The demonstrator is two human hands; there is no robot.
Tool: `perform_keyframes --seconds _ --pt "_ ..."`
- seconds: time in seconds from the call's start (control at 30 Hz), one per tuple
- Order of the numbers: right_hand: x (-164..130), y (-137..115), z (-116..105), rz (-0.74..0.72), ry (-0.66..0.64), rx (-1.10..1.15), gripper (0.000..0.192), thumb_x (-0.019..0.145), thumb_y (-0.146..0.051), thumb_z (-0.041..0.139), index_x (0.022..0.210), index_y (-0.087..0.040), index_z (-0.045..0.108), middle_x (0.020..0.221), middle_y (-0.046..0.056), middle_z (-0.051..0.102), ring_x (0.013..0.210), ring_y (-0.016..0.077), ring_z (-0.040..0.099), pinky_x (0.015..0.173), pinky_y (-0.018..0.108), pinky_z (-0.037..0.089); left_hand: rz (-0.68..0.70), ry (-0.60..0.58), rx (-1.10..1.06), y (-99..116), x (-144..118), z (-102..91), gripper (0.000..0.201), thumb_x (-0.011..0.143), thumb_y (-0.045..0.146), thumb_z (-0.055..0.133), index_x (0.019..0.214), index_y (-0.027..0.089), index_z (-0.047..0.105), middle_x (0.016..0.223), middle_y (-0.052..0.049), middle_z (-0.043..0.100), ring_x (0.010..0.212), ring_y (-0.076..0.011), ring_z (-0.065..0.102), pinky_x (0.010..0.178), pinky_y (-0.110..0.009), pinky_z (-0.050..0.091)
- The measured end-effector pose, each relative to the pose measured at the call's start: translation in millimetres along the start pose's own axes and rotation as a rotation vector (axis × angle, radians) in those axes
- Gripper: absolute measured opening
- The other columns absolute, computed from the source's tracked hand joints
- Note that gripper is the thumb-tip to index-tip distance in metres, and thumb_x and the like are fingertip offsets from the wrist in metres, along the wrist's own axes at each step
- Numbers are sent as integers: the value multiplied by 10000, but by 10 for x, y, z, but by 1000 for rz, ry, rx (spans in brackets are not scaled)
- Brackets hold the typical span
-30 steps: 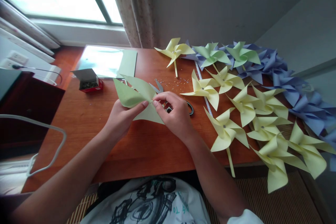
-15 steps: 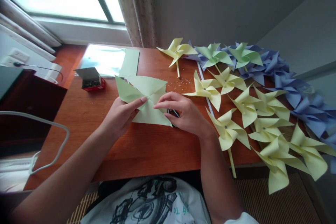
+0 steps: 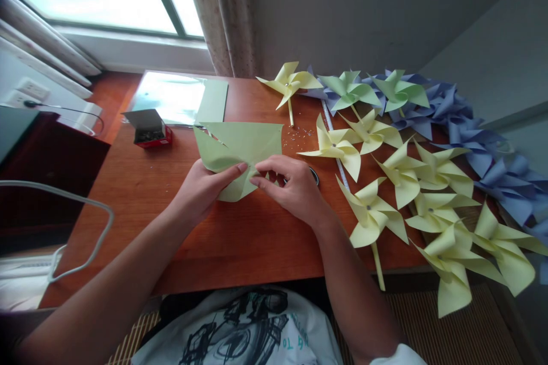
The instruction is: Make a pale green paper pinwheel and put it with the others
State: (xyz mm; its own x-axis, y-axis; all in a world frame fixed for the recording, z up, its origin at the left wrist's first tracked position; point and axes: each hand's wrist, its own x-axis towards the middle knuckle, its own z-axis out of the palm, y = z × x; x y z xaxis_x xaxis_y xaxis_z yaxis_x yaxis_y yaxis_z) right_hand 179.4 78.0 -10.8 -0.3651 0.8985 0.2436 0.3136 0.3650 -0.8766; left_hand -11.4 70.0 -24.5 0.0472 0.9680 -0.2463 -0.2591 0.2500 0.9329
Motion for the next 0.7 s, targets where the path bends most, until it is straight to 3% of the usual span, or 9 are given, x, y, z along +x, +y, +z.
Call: perform_keyframes --seconds 0.13,0.23,0.7 --pt "-15 33 77 111 130 11 150 840 -355 762 897 -218 737 746 -7 701 616 140 592 558 263 470 16 -7 20 -4 -14 26 393 655 356 896 969 145 788 983 -92 800 996 -288 720 856 -337 565" --pt "-14 44 97 100 189 -7 130 886 -347 702 873 -224 743 799 11 735 656 155 635 603 280 501 17 -1 20 -7 -20 35 382 664 354 892 972 153 791 968 -88 801 1009 -289 720 873 -343 565" --pt "-8 -7 102 43 137 -74 57 869 -256 694 822 -224 701 735 -12 692 600 129 564 573 270 465 6 -2 -13 -19 -23 36 392 624 332 912 946 144 790 934 -81 801 937 -273 723 828 -322 564"
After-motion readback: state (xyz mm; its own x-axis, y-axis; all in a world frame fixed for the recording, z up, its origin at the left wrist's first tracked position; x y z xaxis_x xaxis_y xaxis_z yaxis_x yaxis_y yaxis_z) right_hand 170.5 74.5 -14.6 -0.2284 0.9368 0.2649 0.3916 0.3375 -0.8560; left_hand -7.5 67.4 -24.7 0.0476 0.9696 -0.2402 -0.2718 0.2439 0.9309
